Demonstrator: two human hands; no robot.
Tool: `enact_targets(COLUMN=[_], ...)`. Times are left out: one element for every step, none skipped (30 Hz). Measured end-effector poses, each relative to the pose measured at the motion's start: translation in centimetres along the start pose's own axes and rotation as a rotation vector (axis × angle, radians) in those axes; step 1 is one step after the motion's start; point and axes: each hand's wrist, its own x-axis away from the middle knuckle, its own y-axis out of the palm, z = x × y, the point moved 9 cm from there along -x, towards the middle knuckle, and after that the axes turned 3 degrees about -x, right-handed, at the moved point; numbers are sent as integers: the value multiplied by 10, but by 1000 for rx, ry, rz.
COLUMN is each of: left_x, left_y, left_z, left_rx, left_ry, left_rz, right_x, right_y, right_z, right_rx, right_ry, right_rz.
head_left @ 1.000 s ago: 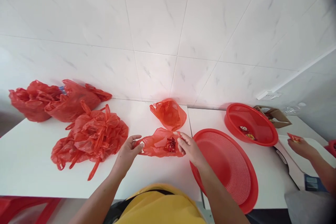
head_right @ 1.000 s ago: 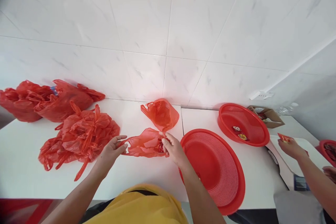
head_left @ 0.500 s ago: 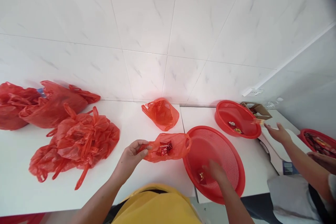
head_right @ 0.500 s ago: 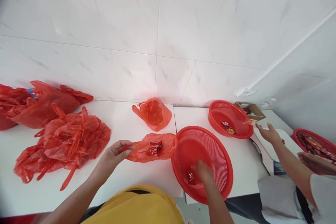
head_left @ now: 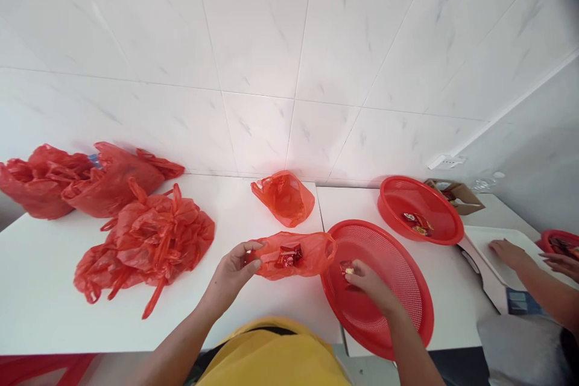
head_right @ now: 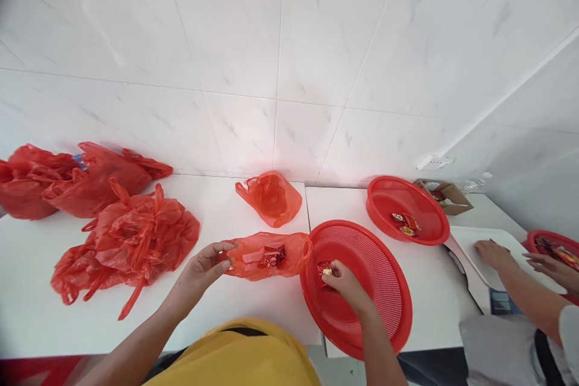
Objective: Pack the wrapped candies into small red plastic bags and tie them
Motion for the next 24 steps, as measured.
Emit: enact_targets(left_x=[-1, -1, -2, -3, -4, -5, -5, -5, -6, -6, -5, -5, -4, -3, -3, -3, -2, -3, -3, -4, -5, -6, -7, -8], left_y=[0, 1, 3, 5, 8, 10, 11, 12, 12, 12, 10, 8, 6, 3, 0, -3, -5, -8, -9, -11, -12, -13, -14, -16], left_z=[0, 1, 1, 1, 1, 1, 0, 0, -1, -2, -3, -4, -4, -5, -7, -8, -10, -12, -13, -14, -15, -15, -14, -14], left_rx=[9, 15, 15, 11, 2, -9, -17, -21, -21, -18, -17, -21, -31, -45, -59, -71, -79, -84, -86, -88, -94, -104, -119, -137], left_ry=[9, 17, 23, 27, 30, 33, 36, 41, 46, 50, 53, 56, 59, 61, 61, 57, 49, 41, 34, 30, 31, 37, 43, 47], left_rz=[9, 12, 7, -3, -15, -25, -34, -40, -43, -44, -43, -39, -33, -24, -14, -3, 7, 17, 27, 35, 43, 53, 65, 82], right_x=[10, 20, 29, 36, 39, 38, 34, 28, 21, 14, 8, 5, 3, 2, 4, 7, 11, 16, 21, 24, 26, 26, 24, 20], right_y=[16, 30, 46, 60, 75, 88, 101, 113, 122, 128, 131, 131, 130, 125, 117, 107, 95, 84, 74, 66, 62, 59, 59, 59], right_z=[-20, -41, -60, -73, -82, -86, -88, -88, -86, -84, -82, -81, -80, -80, -82, -85, -90, -95, -98, -100, -100, -98, -94, -91], right_rx=[-52, -100, -143, -166, -170, -155, -123, -74, -7, 65, 131, 184, 224, 253, 278, 306, 341, 382, 418, 447, 469, 486, 497, 502], right_ry=[-28, -72, -107, -118, -116, -100, -86, -89, -99, -118, -140, -162, -188, -214, -245, -282, -324, -362, -392, -411, -417, -408, -389, -367], right_rz=[-127, -229, -315, -366, -389, -383, -360, -323, -278, -223, -171, -128, -90, -50, -1, 68, 160, 261, 359, 439, 499, 539, 566, 576])
